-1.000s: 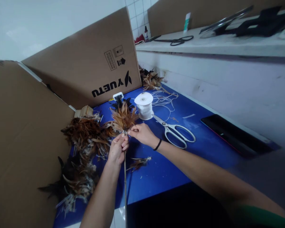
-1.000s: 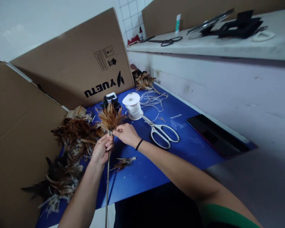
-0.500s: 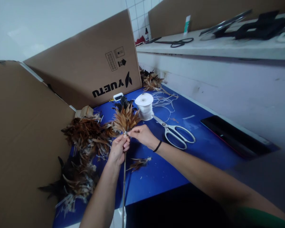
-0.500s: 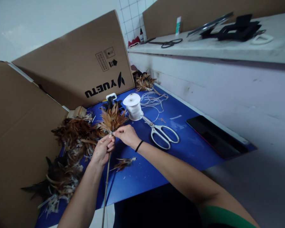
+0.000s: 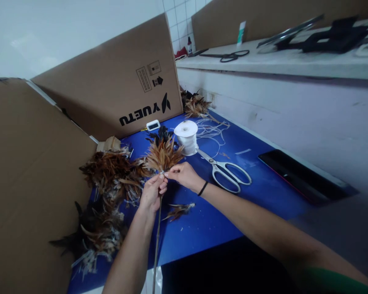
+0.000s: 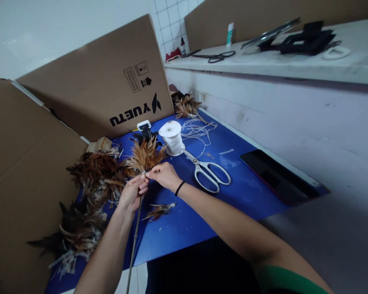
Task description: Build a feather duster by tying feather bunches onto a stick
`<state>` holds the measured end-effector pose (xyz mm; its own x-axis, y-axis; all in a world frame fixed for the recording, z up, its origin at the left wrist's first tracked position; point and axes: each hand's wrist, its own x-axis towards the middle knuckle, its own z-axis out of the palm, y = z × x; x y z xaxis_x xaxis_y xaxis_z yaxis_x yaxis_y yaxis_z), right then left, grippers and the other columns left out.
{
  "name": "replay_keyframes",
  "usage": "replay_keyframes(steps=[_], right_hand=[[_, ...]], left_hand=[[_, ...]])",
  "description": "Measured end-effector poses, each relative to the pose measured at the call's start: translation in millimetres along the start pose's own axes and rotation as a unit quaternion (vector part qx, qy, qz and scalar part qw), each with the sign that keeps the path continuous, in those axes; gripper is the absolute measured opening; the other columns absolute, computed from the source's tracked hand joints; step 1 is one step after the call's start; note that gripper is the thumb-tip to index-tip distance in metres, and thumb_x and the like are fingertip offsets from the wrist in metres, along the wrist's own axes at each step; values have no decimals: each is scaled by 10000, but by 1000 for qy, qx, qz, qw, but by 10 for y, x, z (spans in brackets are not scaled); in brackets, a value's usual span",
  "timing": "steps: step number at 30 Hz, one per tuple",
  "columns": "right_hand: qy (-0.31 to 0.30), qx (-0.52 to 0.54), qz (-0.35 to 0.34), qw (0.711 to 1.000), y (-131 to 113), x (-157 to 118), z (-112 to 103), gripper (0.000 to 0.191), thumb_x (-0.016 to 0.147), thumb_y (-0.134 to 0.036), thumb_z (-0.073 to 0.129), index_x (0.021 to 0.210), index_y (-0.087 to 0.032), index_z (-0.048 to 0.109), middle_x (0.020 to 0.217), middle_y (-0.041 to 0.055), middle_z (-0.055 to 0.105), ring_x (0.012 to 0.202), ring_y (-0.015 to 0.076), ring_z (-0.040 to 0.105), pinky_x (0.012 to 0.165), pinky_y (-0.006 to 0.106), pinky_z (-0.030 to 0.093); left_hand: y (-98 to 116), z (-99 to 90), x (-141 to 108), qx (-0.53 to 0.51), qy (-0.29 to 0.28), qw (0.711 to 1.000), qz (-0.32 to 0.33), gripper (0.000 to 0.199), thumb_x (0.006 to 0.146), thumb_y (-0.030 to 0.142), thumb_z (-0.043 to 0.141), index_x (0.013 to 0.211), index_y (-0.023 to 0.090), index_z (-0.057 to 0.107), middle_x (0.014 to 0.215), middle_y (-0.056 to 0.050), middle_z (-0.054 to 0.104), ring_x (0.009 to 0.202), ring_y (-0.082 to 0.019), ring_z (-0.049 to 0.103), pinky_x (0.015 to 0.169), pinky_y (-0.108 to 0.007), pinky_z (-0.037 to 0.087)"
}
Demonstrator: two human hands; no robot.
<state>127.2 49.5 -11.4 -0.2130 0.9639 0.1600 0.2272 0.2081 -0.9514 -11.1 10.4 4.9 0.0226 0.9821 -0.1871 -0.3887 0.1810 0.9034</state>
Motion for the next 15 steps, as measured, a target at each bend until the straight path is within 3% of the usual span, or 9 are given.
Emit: replay_keyframes(steps=[3,7,15], right_hand=[[16,-28,36,999,-44,-6,-28,293,649,-413,657,546,-139,659,477,-27,516,486,76,412,469,214,267],[17,-42,43,998,-117,-36,-65,246,653,-341,632,502,-148,629,456,-28,507,481,82,426,468,217,268],[81,-108,-35,990,-210,-97,-45,264,694,-257,567,448,-162,590,437,-13,517,462,85,418,493,226,273]], left_hand=[[-13,19,-8,27,8,999,18,248,589,258,770,648,68,622,586,0,521,435,-1,330,366,-133,205],[-43,66,-27,109,18,993,50,279,646,333,723,606,88,597,490,30,455,405,-19,328,362,-150,215],[-97,95,-8,281,78,947,135,313,731,411,611,574,146,556,440,41,419,391,-62,338,392,-193,238]])
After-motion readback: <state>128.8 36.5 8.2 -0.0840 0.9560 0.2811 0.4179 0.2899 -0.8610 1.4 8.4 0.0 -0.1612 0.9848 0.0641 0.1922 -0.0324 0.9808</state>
